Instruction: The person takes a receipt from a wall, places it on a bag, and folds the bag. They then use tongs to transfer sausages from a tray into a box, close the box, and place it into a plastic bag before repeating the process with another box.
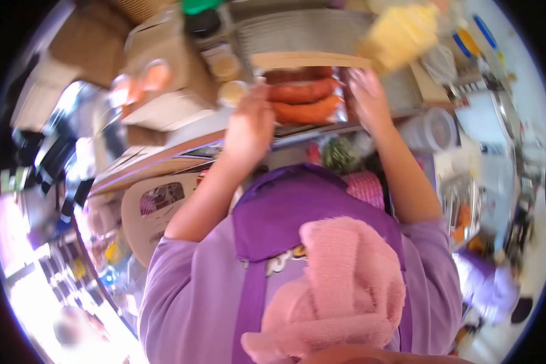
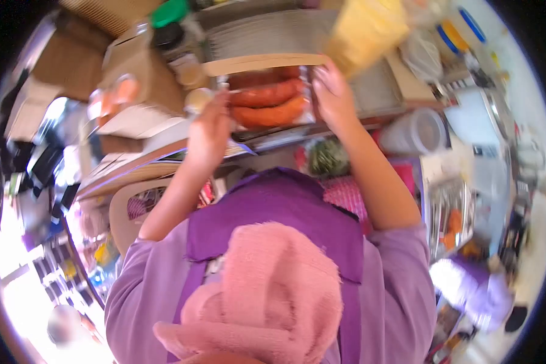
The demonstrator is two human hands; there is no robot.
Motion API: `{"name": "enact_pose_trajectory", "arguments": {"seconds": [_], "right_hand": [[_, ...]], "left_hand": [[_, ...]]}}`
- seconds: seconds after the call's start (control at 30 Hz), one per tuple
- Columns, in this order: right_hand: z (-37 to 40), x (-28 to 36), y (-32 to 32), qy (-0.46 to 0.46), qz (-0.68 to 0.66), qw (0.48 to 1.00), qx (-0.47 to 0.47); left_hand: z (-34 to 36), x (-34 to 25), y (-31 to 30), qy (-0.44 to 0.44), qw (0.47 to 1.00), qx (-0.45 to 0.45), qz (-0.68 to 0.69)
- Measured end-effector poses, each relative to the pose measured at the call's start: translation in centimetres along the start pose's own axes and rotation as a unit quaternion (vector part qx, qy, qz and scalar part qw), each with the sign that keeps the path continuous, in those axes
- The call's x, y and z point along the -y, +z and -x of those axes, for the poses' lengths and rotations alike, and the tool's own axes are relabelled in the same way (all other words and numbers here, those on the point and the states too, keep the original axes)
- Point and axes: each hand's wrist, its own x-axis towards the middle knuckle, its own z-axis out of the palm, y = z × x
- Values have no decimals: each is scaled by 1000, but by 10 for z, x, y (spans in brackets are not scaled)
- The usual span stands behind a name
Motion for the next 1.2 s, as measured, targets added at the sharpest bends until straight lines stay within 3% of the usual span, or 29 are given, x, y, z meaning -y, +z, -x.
{"name": "enact_pose_trajectory", "arguments": {"seconds": [0.07,0.1,0.13,0.2,0.23,0.3,0.4,0.53,0.6,0.7,0.73,0.8,0.97,1.03,1.07,1.13,1.2], "right_hand": [[-7,-27,-12,18,8,1000,13],[-6,-15,-8,50,30,998,10],[-9,-30,-17,-8,42,998,38],[-12,-20,-11,-10,27,999,30],[-12,-23,-12,19,26,999,20],[-14,-22,-10,42,26,999,16],[-14,-15,-16,59,82,995,13],[-20,-24,-23,24,91,995,35],[-20,-26,-26,22,81,996,20],[-18,-21,-24,18,22,998,50],[-18,-19,-22,16,22,999,42],[-20,-14,-22,-13,-11,996,87],[-15,-7,-20,-10,55,997,48],[-14,2,-21,-134,138,977,96],[-14,9,-20,-124,142,978,90],[-15,26,-22,-202,273,929,148],[-12,37,-23,-203,318,910,172]], "left_hand": [[-5,-7,-9,-35,990,92,-98],[-8,-6,-8,-6,990,64,-124],[-6,-2,-4,23,988,43,-147],[-4,8,-2,94,982,-21,-165],[-5,9,-7,85,979,-36,-181],[-7,10,-13,77,993,38,-76],[-12,7,-14,39,994,78,-63],[-16,4,-15,54,994,87,-35],[-20,-3,-16,-13,1000,1,-5],[-25,-14,-24,13,996,-67,-56],[-26,-12,-25,20,996,-63,-55],[-27,-4,-24,20,996,31,-81],[-24,3,-18,124,990,-4,-68],[-25,12,-17,132,988,43,-72],[-24,16,-16,139,983,86,-83],[-22,7,-16,158,981,58,-98],[-25,3,-18,176,975,72,-115]]}}
